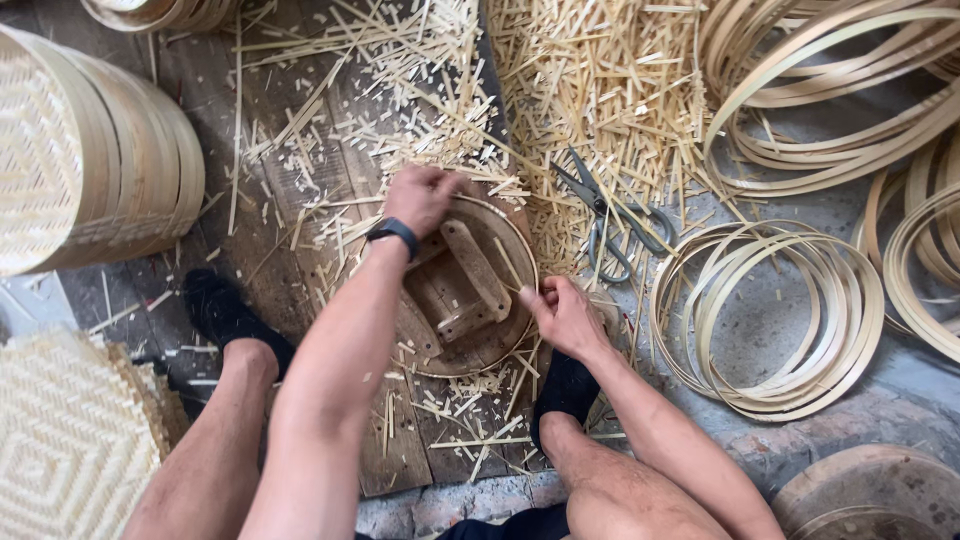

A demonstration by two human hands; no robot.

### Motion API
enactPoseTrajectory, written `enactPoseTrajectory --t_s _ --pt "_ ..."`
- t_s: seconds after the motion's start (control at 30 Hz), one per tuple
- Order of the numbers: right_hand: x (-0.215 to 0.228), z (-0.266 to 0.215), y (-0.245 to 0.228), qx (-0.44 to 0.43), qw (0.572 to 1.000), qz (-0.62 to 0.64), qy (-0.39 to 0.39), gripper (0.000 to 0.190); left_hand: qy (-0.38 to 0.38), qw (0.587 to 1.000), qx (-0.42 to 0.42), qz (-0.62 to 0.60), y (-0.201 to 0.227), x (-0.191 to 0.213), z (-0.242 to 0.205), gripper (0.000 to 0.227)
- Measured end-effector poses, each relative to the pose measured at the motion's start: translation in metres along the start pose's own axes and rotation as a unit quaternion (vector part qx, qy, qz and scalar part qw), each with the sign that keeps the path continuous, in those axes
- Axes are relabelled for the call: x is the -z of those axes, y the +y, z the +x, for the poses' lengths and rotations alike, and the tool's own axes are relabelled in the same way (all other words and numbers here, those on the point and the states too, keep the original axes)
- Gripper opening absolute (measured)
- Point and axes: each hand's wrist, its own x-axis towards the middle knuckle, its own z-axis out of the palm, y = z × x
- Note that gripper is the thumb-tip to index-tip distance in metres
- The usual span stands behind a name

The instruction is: The person assembles and trims bamboo steamer lids by fitting woven bamboo mats into circular frames and cutting away the excess material using shears.

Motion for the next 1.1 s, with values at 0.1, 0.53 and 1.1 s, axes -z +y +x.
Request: enactPoseTrajectory --t_s 0.1,0.53,1.1 --pt "0.011 -0.012 -0.005 -0.039 0.959 -0.218 -0.177 0.037 -0.058 0.977 0.205 -0.008 -0.059 0.048 -0.023 0.05" --pt "0.037 0.026 0.051 -0.061 0.985 0.145 0.063 0.044 -0.028 0.905 0.33 -0.268 -0.144 0.049 -0.075 0.021" --pt "-0.006 0.011 0.011 -0.084 0.971 0.219 0.037 0.042 0.133 0.711 0.459 -0.516 -0.123 -0.023 -0.206 0.039"
